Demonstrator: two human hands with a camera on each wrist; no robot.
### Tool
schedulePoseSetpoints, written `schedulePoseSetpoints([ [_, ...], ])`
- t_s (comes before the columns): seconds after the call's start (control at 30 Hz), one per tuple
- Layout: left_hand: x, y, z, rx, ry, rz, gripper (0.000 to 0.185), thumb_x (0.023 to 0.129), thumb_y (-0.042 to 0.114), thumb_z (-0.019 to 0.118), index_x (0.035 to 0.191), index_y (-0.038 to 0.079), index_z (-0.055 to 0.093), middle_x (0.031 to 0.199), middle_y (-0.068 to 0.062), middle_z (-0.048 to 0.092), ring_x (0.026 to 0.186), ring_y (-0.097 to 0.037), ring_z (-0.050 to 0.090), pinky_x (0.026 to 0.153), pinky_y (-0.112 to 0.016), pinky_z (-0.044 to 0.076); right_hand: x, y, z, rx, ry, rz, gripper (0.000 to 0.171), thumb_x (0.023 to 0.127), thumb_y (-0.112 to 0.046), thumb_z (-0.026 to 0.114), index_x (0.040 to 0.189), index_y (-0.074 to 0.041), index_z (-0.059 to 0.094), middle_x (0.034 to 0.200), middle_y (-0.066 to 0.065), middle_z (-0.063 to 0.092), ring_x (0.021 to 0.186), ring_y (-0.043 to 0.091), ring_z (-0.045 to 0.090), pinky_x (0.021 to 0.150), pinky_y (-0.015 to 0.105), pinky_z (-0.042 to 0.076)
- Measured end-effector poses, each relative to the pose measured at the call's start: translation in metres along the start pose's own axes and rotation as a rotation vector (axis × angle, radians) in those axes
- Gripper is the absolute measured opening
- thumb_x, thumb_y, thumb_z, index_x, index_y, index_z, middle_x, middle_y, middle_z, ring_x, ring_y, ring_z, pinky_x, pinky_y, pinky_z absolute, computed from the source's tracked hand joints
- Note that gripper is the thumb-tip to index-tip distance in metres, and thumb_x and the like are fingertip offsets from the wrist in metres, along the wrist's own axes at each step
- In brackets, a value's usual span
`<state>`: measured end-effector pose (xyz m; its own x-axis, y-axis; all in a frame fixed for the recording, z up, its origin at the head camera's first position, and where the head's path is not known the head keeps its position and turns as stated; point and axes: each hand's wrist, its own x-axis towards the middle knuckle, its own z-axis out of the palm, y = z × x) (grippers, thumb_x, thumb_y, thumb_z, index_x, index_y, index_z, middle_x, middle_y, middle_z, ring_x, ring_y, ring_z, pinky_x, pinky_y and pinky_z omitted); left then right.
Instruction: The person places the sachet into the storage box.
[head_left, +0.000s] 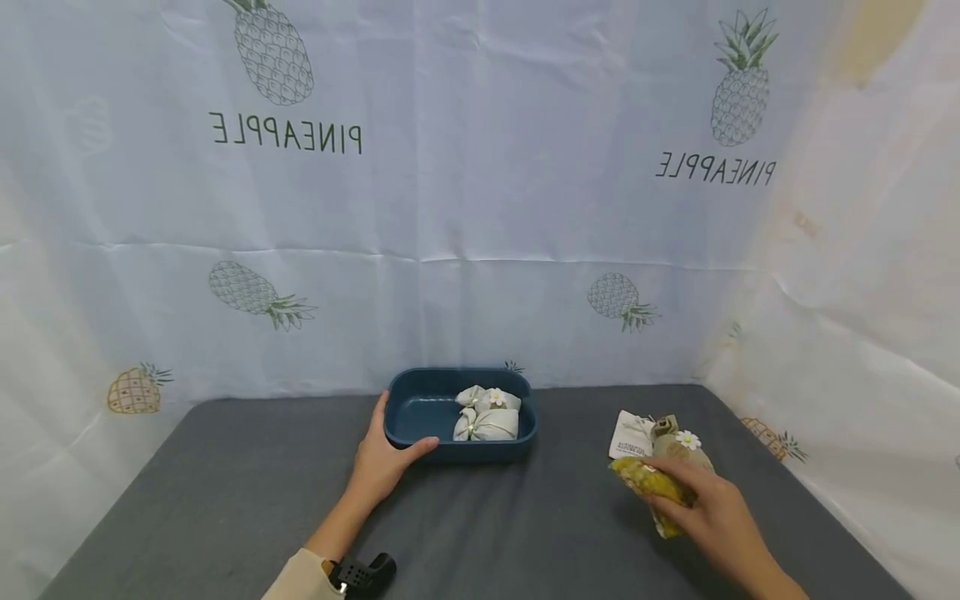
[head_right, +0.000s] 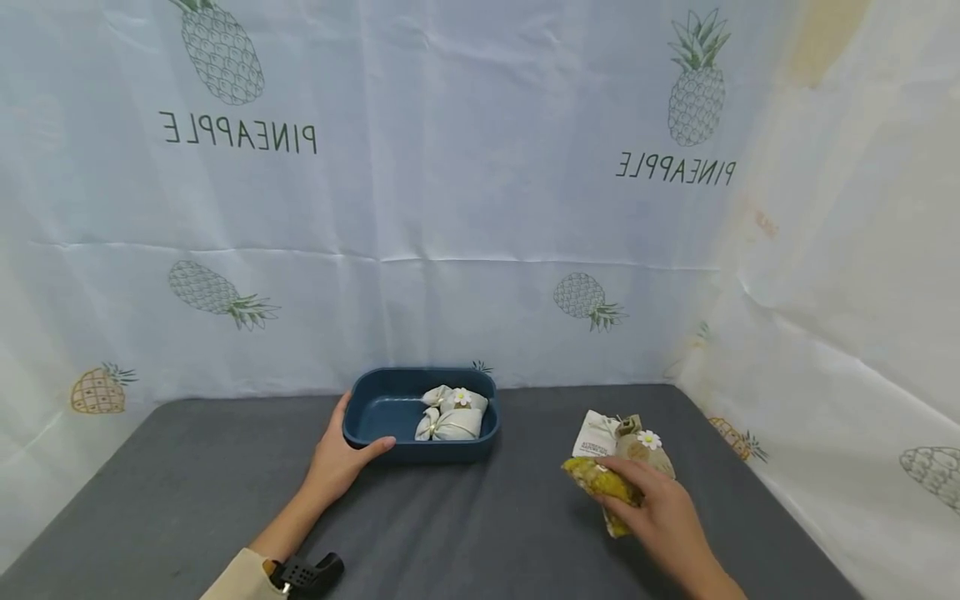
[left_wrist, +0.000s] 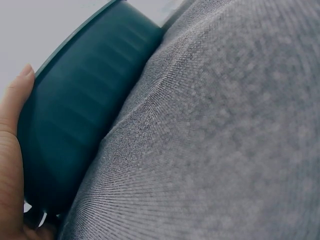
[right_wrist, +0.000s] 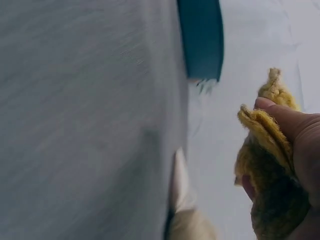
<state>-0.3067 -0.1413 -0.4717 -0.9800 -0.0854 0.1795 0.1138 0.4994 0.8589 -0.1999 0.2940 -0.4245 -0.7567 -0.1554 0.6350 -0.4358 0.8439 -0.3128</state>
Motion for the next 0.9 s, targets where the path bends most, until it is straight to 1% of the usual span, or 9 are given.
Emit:
schedulePoseSetpoints([
  [0.07,0.000,-0.001,0.000,-0.001,0.001,-0.002,0.117,0.079,0.054,0.081,0.164,0.018,0.010,0.164,-0.023,0.031,0.144,-0.047,0.040,0.109,-0.069,0.038,0.012,-0.008,0.003,0.020,0.011,-0.050,0.058,0.067,-0.008,0.091,0.119,-0.028,0.074,0.102,-0.006,0.074,0.080,-0.005,0.059,0.061,0.015,0.046],
  [0.13,-0.001,-0.002,0.000,0.000,0.004,-0.003,0.117,0.079,0.054,0.081,0.164,0.018,0.010,0.164,-0.023,0.031,0.144,-0.048,0.040,0.109,-0.069,0.038,0.023,-0.015,0.006,0.031,0.015,-0.087,0.059,0.067,-0.007,0.091,0.120,-0.028,0.073,0.107,-0.005,0.074,0.086,0.001,0.066,0.066,0.014,0.050],
  [0.2,-0.001,-0.003,0.000,0.000,0.007,-0.005,0.116,0.079,0.054,0.081,0.164,0.018,0.010,0.164,-0.023,0.031,0.144,-0.048,0.040,0.109,-0.069,0.038,0.035,-0.023,0.009,0.032,0.010,-0.115,0.060,0.068,-0.008,0.091,0.121,-0.028,0.073,0.111,-0.005,0.074,0.092,0.009,0.070,0.069,0.016,0.054],
  [0.3,-0.002,-0.003,0.000,0.002,0.007,-0.007,0.116,0.079,0.054,0.081,0.164,0.018,0.010,0.164,-0.022,0.030,0.145,-0.047,0.040,0.109,-0.068,0.037,0.052,-0.033,0.013,0.060,-0.006,-0.147,0.058,0.070,-0.007,0.090,0.122,-0.026,0.073,0.115,-0.002,0.073,0.093,0.017,0.072,0.069,0.021,0.056],
  [0.43,-0.002,-0.002,0.000,0.002,0.004,-0.008,0.117,0.079,0.055,0.081,0.164,0.018,0.011,0.164,-0.022,0.031,0.144,-0.047,0.042,0.108,-0.068,0.039,0.071,-0.046,0.021,0.122,-0.035,-0.180,0.054,0.074,-0.006,0.088,0.123,-0.021,0.073,0.117,0.000,0.073,0.093,0.017,0.071,0.069,0.025,0.057],
  [0.53,-0.002,-0.002,0.000,-0.001,0.005,-0.006,0.117,0.078,0.055,0.081,0.164,0.019,0.011,0.164,-0.022,0.032,0.143,-0.047,0.042,0.108,-0.068,0.039,0.084,-0.056,0.029,0.160,-0.069,-0.181,0.051,0.077,-0.009,0.086,0.125,-0.021,0.072,0.118,0.000,0.072,0.093,0.016,0.071,0.070,0.025,0.057],
  [0.67,-0.001,-0.001,0.000,-0.006,0.009,-0.006,0.116,0.079,0.053,0.082,0.164,0.019,0.011,0.164,-0.021,0.031,0.144,-0.047,0.042,0.108,-0.068,0.039,0.101,-0.070,0.041,0.174,-0.107,-0.183,0.048,0.080,-0.015,0.085,0.125,-0.023,0.072,0.119,0.000,0.072,0.094,0.017,0.071,0.070,0.027,0.058],
  [0.8,-0.001,-0.001,0.000,-0.009,0.012,-0.006,0.116,0.079,0.053,0.082,0.164,0.019,0.011,0.164,-0.021,0.031,0.144,-0.046,0.042,0.109,-0.068,0.038,0.118,-0.083,0.055,0.167,-0.135,-0.206,0.047,0.082,-0.020,0.084,0.127,-0.022,0.072,0.121,0.003,0.072,0.097,0.020,0.071,0.074,0.032,0.058],
  [0.9,0.000,0.000,0.001,-0.015,0.006,-0.003,0.116,0.078,0.055,0.082,0.164,0.021,0.011,0.164,-0.020,0.031,0.144,-0.046,0.042,0.109,-0.068,0.038,0.129,-0.092,0.063,0.182,-0.176,-0.195,0.046,0.084,-0.023,0.082,0.128,-0.022,0.071,0.123,0.002,0.072,0.098,0.019,0.071,0.075,0.033,0.058],
])
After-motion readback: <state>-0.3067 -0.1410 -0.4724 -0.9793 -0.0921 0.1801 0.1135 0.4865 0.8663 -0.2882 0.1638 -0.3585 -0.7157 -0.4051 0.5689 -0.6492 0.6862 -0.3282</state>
